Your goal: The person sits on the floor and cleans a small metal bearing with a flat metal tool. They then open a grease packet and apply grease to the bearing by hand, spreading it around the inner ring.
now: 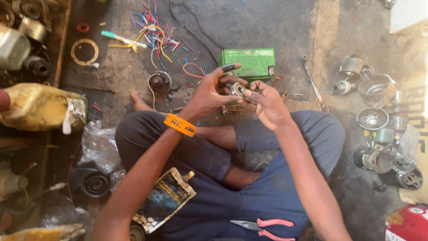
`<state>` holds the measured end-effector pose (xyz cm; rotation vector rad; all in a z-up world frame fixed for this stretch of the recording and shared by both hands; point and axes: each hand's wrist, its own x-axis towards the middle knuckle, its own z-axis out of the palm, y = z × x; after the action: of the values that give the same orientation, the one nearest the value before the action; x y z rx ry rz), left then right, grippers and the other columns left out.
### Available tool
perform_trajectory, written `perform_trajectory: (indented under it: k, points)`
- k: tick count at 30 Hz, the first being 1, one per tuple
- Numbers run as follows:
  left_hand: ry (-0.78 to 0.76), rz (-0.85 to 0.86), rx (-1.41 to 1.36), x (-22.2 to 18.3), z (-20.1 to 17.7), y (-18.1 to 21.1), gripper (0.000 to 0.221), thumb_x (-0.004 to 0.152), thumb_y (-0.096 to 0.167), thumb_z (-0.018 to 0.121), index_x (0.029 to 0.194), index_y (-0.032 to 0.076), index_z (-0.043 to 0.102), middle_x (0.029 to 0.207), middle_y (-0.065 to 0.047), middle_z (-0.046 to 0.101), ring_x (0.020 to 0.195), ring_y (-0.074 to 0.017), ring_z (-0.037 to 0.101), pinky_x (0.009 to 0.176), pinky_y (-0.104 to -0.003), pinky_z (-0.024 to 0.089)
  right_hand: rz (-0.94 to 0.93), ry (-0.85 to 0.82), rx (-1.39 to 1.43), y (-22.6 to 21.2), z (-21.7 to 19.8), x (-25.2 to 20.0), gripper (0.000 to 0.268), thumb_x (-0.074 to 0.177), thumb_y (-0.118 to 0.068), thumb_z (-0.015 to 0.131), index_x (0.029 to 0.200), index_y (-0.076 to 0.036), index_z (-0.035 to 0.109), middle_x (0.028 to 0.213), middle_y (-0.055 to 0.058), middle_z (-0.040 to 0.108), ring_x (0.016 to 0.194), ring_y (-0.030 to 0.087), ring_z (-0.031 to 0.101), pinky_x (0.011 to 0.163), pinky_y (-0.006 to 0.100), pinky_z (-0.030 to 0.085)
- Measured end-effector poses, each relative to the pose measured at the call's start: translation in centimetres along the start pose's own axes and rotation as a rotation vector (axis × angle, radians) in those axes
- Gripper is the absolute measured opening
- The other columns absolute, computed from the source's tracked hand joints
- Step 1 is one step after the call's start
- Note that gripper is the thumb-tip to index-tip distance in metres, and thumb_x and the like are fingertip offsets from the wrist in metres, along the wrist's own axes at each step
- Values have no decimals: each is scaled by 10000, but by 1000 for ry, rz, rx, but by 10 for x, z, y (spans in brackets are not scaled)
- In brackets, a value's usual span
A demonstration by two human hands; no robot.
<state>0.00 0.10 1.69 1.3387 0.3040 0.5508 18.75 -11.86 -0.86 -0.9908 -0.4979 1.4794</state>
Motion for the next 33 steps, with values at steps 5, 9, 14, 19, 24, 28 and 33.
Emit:
perform_trajectory:
  k: [5,9,14,19,24,28,33]
  points:
    - [30,35,112,-2,-5,9,735,866,4,826,1502,7,458,1183,-91,721,1015,-110,640,903,-277,547,-153,208,-729,-70,-40,-25,213,984,-204,654,1046,0,657,1062,153,767,924,219,792,773,335,650]
    - [-11,-2,-71,-3,0,-2,672,917,50,783,1504,6,457,1194,-93,699,1049,-132,671,947,-295,556,252,398,-1359,-71,-95,8,350,962,-273,682,979,75,711,831,186,760,722,266,756,675,394,601]
    - [98,-20,95,-3,3,-2,725,808,37,828,1439,0,472,1164,-44,606,1021,-157,690,848,-296,582,665,358,-1598,-33,-128,62,345,877,-191,661,1039,107,722,840,254,772,635,338,755,633,486,630]
    - [189,-16,-34,-3,-2,0,636,841,33,801,1398,-23,502,1085,-74,633,991,-185,698,856,-324,628,665,328,-1676,-29,-128,83,421,836,-139,704,1227,12,665,1179,205,726,859,387,825,744,484,643]
    - [171,-65,-189,-1,-10,-12,434,975,116,697,1327,-102,566,1109,-134,698,1002,-206,728,853,-327,624,723,186,-1868,-9,-139,75,517,876,-283,725,1318,-22,661,1331,175,661,1104,339,714,881,431,578]
    - [158,-64,-131,-2,-12,-9,437,1018,186,651,1347,-94,585,1189,-133,717,1007,-170,702,856,-298,586,785,237,-1765,-9,-127,72,655,893,-240,692,1419,98,497,1293,217,727,1124,316,728,883,395,601]
    - [121,-79,-93,-4,-13,-6,461,1025,215,628,1379,-74,566,1222,-104,709,1032,-148,681,867,-294,571,720,394,-1657,-7,-120,74,776,895,-122,681,1485,159,262,1276,294,666,1115,363,722,861,413,626]
